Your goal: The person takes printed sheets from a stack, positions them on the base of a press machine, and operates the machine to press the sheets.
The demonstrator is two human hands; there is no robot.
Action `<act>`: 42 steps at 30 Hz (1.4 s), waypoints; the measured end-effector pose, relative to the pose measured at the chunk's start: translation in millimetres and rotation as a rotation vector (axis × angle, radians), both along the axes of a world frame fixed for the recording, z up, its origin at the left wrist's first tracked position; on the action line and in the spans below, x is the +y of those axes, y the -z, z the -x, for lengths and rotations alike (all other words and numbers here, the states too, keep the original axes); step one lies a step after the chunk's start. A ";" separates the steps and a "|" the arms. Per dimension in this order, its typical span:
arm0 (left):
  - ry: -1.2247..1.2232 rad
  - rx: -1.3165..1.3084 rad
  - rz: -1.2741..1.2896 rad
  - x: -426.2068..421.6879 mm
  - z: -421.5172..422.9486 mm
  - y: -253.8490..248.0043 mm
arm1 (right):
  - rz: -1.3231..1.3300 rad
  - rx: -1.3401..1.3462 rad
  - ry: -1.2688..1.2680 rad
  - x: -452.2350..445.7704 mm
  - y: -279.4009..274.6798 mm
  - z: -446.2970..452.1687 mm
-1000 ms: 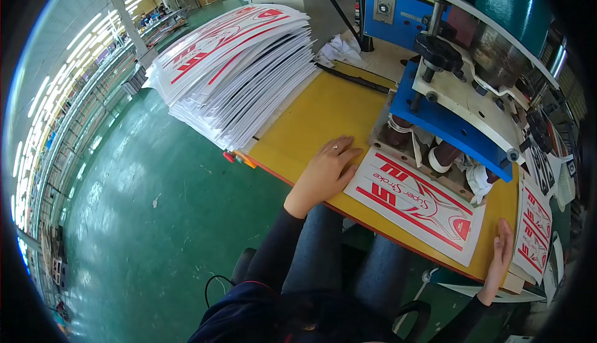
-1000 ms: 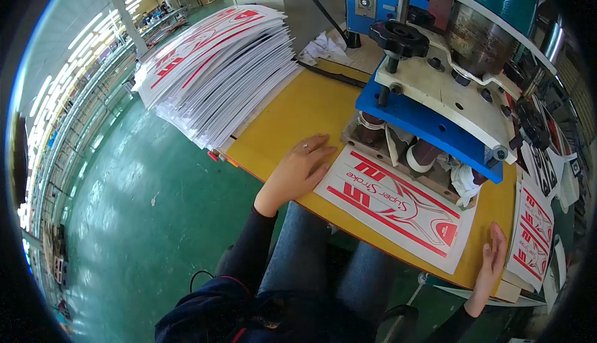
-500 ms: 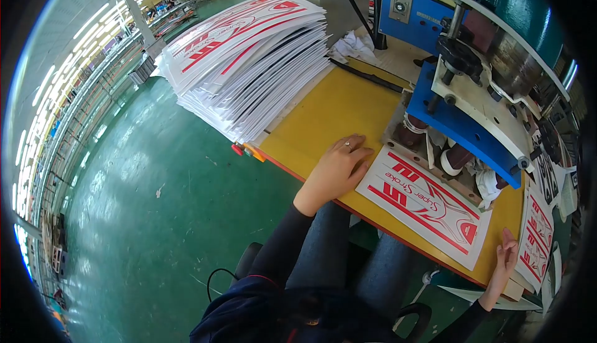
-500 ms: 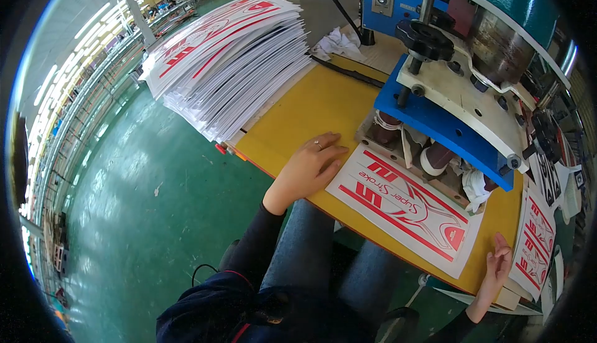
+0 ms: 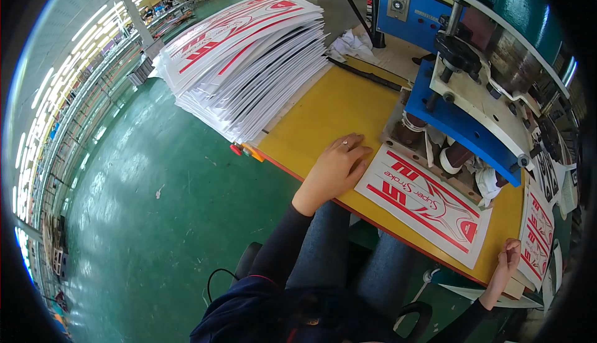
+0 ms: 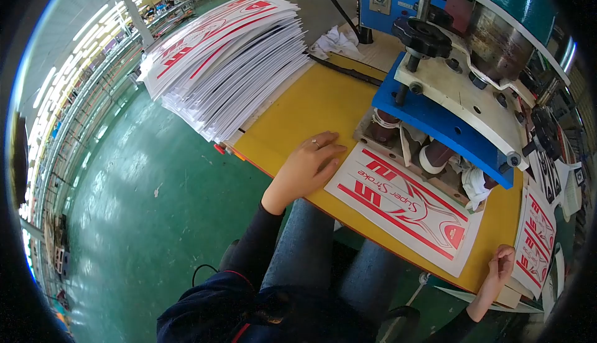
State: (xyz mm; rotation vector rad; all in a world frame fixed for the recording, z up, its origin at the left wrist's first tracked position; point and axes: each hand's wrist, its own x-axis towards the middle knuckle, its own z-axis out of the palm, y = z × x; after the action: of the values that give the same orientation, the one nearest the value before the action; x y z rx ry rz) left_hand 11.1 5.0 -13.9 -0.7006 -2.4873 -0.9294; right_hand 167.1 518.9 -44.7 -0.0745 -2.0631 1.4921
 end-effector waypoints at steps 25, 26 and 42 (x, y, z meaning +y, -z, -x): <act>-0.035 0.018 -0.030 0.9 -2.5 -1.7 | -0.034 -0.049 0.026 -4.1 2.3 -5.2; -0.039 0.025 -0.034 1.0 -3.0 -2.1 | -0.045 -0.053 0.012 -2.5 3.6 -5.4; 0.181 -0.024 0.083 -31.2 -49.7 -12.9 | -0.473 -0.278 -0.117 -92.8 -57.4 -36.3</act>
State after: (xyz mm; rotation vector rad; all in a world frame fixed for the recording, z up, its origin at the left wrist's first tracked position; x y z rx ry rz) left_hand 60.7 -26.2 -0.9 -0.9608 -2.5277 -0.9055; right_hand 203.4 426.2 12.7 0.0267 -2.6350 1.0650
